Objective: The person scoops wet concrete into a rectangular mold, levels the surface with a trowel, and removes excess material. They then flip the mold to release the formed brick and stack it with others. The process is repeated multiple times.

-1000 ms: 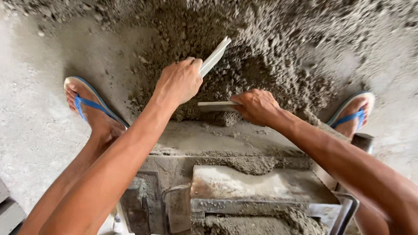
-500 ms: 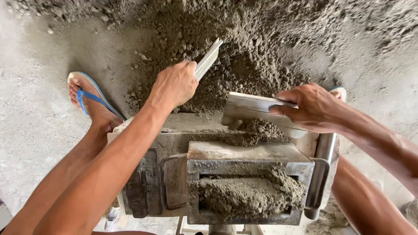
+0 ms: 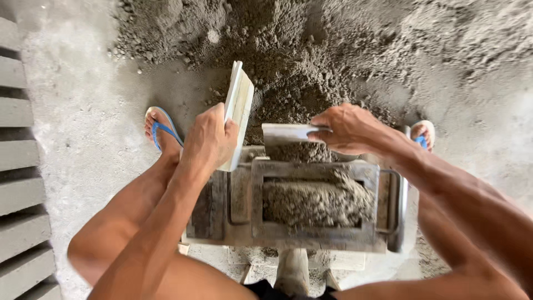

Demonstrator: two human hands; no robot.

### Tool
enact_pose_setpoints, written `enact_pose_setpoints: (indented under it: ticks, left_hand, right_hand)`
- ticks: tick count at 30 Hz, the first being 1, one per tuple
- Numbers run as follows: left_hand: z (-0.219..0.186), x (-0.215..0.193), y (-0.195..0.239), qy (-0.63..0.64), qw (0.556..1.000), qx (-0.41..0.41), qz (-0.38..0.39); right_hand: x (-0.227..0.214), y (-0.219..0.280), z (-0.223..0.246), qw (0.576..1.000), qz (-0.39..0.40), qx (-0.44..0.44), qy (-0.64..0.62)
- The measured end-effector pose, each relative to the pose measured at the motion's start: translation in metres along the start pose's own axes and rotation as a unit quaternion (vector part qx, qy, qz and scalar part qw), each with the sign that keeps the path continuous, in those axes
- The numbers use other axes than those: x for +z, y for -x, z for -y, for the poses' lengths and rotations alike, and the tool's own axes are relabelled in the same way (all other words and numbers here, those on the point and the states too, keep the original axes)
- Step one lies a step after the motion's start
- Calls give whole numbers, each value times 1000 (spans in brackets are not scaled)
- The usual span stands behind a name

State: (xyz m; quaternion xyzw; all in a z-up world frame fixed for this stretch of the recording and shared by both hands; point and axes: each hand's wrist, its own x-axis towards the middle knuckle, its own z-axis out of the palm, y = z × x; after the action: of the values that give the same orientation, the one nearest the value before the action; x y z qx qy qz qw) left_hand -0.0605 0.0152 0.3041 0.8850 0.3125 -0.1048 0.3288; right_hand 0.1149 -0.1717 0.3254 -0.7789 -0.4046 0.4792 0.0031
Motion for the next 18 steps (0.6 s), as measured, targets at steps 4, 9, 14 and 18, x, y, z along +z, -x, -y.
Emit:
enact_pose_setpoints:
  ticks: [4, 9, 14, 18]
  left_hand:
    - [-32, 6, 66, 31, 999, -15, -22]
    - [-64, 35, 133, -14, 997, -57, 45]
    - [-39, 70, 132, -83, 994, -10, 67]
    - [-30, 88, 132, -51, 994, -9, 95]
  right_hand:
    - [24, 53, 13, 993, -94, -3, 70]
    - [94, 82, 22, 973, -192, -35, 126]
    - [137, 95, 10, 914, -352, -129, 156]
    - [141, 110, 14, 937, -322, 4, 135]
